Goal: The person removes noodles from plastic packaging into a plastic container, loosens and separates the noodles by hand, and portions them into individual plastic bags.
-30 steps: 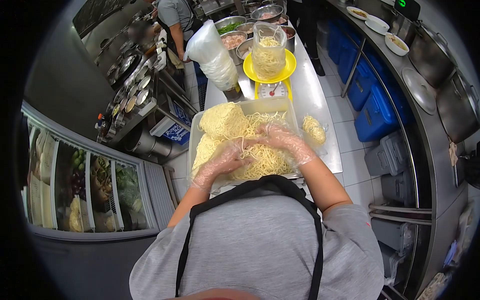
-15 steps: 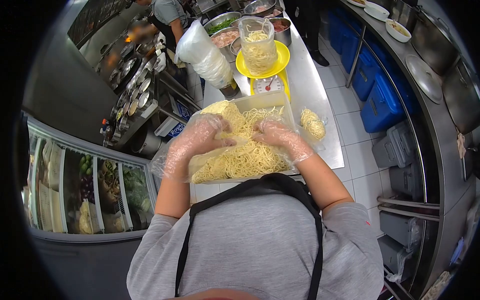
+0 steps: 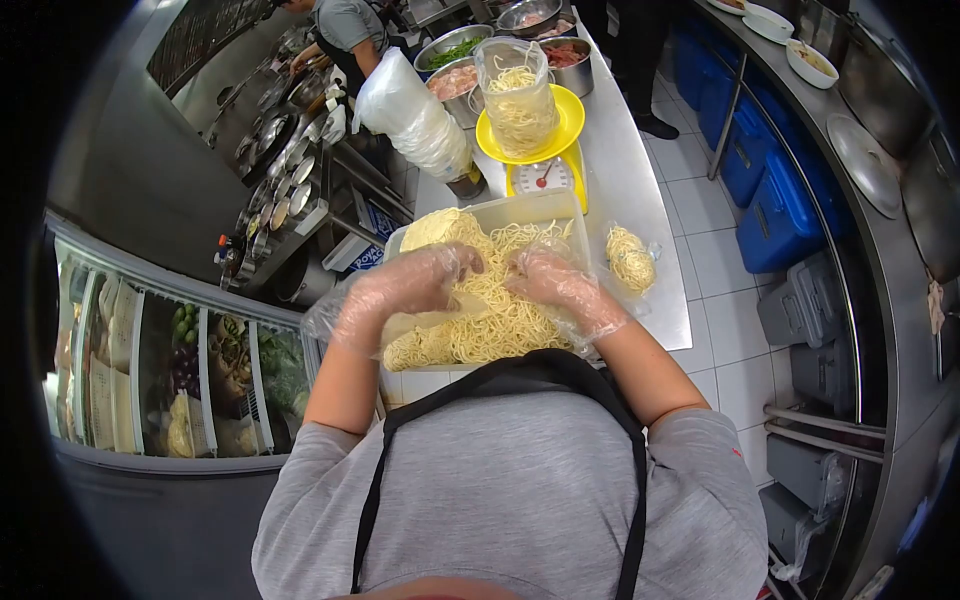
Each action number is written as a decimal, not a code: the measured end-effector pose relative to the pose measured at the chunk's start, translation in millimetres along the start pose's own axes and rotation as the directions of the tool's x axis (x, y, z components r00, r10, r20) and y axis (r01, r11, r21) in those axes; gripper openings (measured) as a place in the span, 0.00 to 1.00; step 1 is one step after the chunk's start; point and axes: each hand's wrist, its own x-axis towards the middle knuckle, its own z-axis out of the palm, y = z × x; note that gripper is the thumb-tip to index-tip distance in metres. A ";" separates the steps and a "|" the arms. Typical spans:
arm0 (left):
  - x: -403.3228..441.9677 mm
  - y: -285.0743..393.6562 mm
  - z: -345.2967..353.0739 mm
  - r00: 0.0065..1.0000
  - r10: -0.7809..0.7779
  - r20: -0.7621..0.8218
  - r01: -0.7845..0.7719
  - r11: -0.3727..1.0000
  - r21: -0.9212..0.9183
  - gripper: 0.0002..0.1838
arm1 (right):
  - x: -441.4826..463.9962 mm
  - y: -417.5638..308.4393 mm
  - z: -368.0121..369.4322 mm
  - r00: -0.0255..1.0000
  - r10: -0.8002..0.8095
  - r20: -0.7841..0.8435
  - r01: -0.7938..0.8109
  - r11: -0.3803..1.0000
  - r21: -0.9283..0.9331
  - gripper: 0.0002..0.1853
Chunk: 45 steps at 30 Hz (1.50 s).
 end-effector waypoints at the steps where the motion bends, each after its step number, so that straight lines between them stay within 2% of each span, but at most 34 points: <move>1: -2.1 1.0 -8.8 1.000 -0.005 -0.007 0.005 1.000 0.000 0.22 | 0.6 0.3 -3.1 1.000 -0.007 0.001 0.007 1.000 -0.004 0.24; 3: -2.7 -3.1 -29.2 0.961 0.149 -0.232 -0.148 0.989 0.021 0.28 | 1.9 1.7 -11.6 0.986 -0.147 -0.084 0.154 0.985 0.080 0.21; 5: 13.0 -10.1 -51.9 0.867 0.157 -0.473 -0.224 0.971 -0.088 0.29 | -20.8 -35.8 -57.1 0.953 -0.083 -0.291 0.198 0.898 0.393 0.19; 7: 13.0 9.8 -78.0 0.806 -0.033 -0.591 -0.185 0.934 -0.305 0.31 | -6.2 -17.8 -85.9 0.894 -0.026 -0.446 0.387 0.546 0.743 0.18; 8: 22.1 7.5 -84.3 0.804 -0.033 -0.594 -0.186 0.934 -0.303 0.31 | 8.7 4.0 -107.6 0.803 -0.037 -0.595 0.465 0.664 0.586 0.21; 9: 34.6 2.7 -91.0 0.714 0.008 -0.700 -0.207 0.957 -0.201 0.29 | 13.6 3.3 -131.7 0.761 0.165 -0.627 0.408 0.629 0.662 0.24; 10: 48.0 -1.5 -96.6 0.612 0.055 -0.789 -0.213 0.972 -0.098 0.29 | 24.6 5.6 -146.1 0.692 0.297 -0.658 0.482 0.487 0.728 0.28; 11: 63.3 -4.6 -101.7 0.611 0.052 -0.790 -0.214 0.971 -0.101 0.29 | 37.3 12.8 -161.3 0.701 0.401 -0.590 0.412 0.448 0.793 0.32; 13: 95.5 -10.0 -110.3 0.615 -0.062 -0.786 -0.100 0.983 -0.155 0.27 | 66.5 24.3 -178.7 0.720 0.431 -0.543 0.327 0.479 0.814 0.37; 15: 119.1 -13.4 -116.3 0.668 -0.081 -0.740 -0.081 0.980 -0.181 0.30 | 90.0 33.2 -186.2 0.878 0.340 -0.337 0.176 0.425 0.888 0.42; 16: 127.0 -15.3 -116.7 0.719 -0.103 -0.687 -0.056 0.977 -0.205 0.33 | 99.7 32.5 -192.1 0.875 0.344 -0.340 0.178 0.425 0.888 0.42; 17: 131.1 -16.0 -116.2 0.722 -0.098 -0.685 -0.060 0.977 -0.203 0.33 | 109.0 26.7 -196.0 0.897 0.256 -0.359 0.247 0.385 0.890 0.45; 18: 135.2 -16.8 -115.3 0.750 -0.135 -0.647 -0.091 0.949 -0.303 0.32 | 114.5 22.5 -196.5 0.909 0.167 -0.382 0.311 0.338 0.888 0.47; 19: 138.0 -17.1 -114.1 0.778 -0.167 -0.606 -0.117 0.909 -0.401 0.31 | 112.3 13.6 -200.8 0.907 0.171 -0.385 0.313 0.338 0.887 0.47; 21: 138.6 -20.9 -110.7 0.727 -0.113 -0.677 -0.179 0.921 -0.346 0.31 | 98.3 -16.1 -220.9 0.804 -0.088 -0.588 0.557 0.459 0.693 0.45; 22: 137.8 -23.0 -109.6 0.667 -0.063 -0.743 -0.233 0.929 -0.288 0.31 | 88.7 -33.8 -225.2 0.803 -0.083 -0.590 0.556 0.461 0.692 0.45; 23: 135.2 -22.2 -110.4 0.670 -0.059 -0.740 -0.237 0.927 -0.289 0.31 | 76.7 -52.6 -226.2 0.811 -0.084 -0.579 0.516 0.570 0.639 0.43; 25: 131.8 -20.3 -114.9 0.683 -0.111 -0.722 -0.350 0.817 -0.457 0.31 | 75.0 -41.3 -228.7 0.817 -0.082 -0.570 0.467 0.674 0.573 0.41; 26: 137.3 -23.7 -115.0 0.646 -0.104 -0.756 -0.423 0.776 -0.468 0.29 | 75.2 -29.0 -231.6 0.834 -0.294 -0.467 0.491 0.780 0.387 0.36; 27: 142.5 -28.1 -117.8 0.646 -0.103 -0.757 -0.425 0.774 -0.469 0.29 | 73.3 -15.3 -227.0 0.849 -0.276 -0.450 0.364 0.923 0.121 0.30; 28: 144.1 -29.0 -120.1 0.610 -0.062 -0.790 -0.476 0.768 -0.428 0.28 | 59.2 -28.8 -220.6 0.864 -0.258 -0.433 0.206 0.965 -0.163 0.25; 29: 132.5 -16.3 -122.9 0.572 -0.022 -0.820 -0.524 0.759 -0.386 0.27 | 50.5 -34.0 -222.0 0.866 -0.253 -0.432 0.202 0.966 -0.161 0.25; 30: 118.2 -6.4 -127.2 0.648 -0.057 -0.760 -0.464 0.762 -0.452 0.26 | 43.0 -36.0 -222.3 0.846 -0.327 -0.421 0.205 0.929 -0.309 0.20; 31: 102.9 8.7 -135.7 0.654 -0.054 -0.755 -0.465 0.758 -0.458 0.26 | 37.3 -34.2 -221.3 0.827 -0.398 -0.397 0.202 0.869 -0.451 0.16; 32: 90.7 20.0 -144.0 0.601 -0.017 -0.799 -0.392 0.865 -0.314 0.24 | 41.9 -20.2 -219.4 0.656 -0.557 -0.509 0.348 0.822 -0.451 0.10; 33: 80.6 26.6 -149.0 0.550 0.032 -0.835 -0.298 0.941 -0.160 0.22 | 33.2 -26.7 -223.3 0.658 -0.555 -0.508 0.346 0.823 -0.451 0.10; 34: 72.0 28.9 -149.2 0.623 0.041 -0.781 -0.486 0.803 -0.346 0.21 | 16.6 -42.5 -230.3 0.753 -0.433 -0.496 0.253 0.885 -0.391 0.12; 35: 69.4 27.7 -150.9 0.622 0.038 -0.782 -0.488 0.800 -0.349 0.21 | 2.2 -56.0 -234.2 0.829 -0.303 -0.469 0.150 0.930 -0.336 0.14; 37: 65.4 24.8 -153.4 0.729 0.145 -0.669 -0.521 0.751 -0.405 0.23 | -17.3 -64.9 -232.6 0.797 -0.342 -0.498 0.189 0.924 -0.332 0.12; 38: 59.6 37.4 -149.6 0.733 0.124 -0.669 -0.497 0.770 -0.401 0.25 | -25.1 -67.8 -234.2 0.826 -0.294 -0.481 0.110 0.921 -0.374 0.11; 39: 65.2 39.5 -144.0 0.728 0.122 -0.674 -0.500 0.768 -0.401 0.25 | -31.0 -68.3 -236.0 0.849 -0.244 -0.468 0.031 0.908 -0.418 0.11; 41: 83.6 40.1 -125.9 0.602 0.207 -0.771 -0.551 0.807 -0.213 0.24 | -41.9 -63.1 -232.6 0.836 -0.310 -0.453 0.042 0.859 -0.511 0.13; 43: 106.6 47.1 -117.7 0.598 0.238 -0.765 -0.538 0.827 -0.163 0.25 | -54.6 -59.4 -225.7 0.828 -0.263 -0.496 0.020 0.897 -0.442 0.13; 45: 127.1 51.7 -103.3 0.598 0.268 -0.756 -0.522 0.845 -0.114 0.26 | -63.6 -45.1 -221.6 0.855 -0.224 -0.468 -0.049 0.863 -0.503 0.12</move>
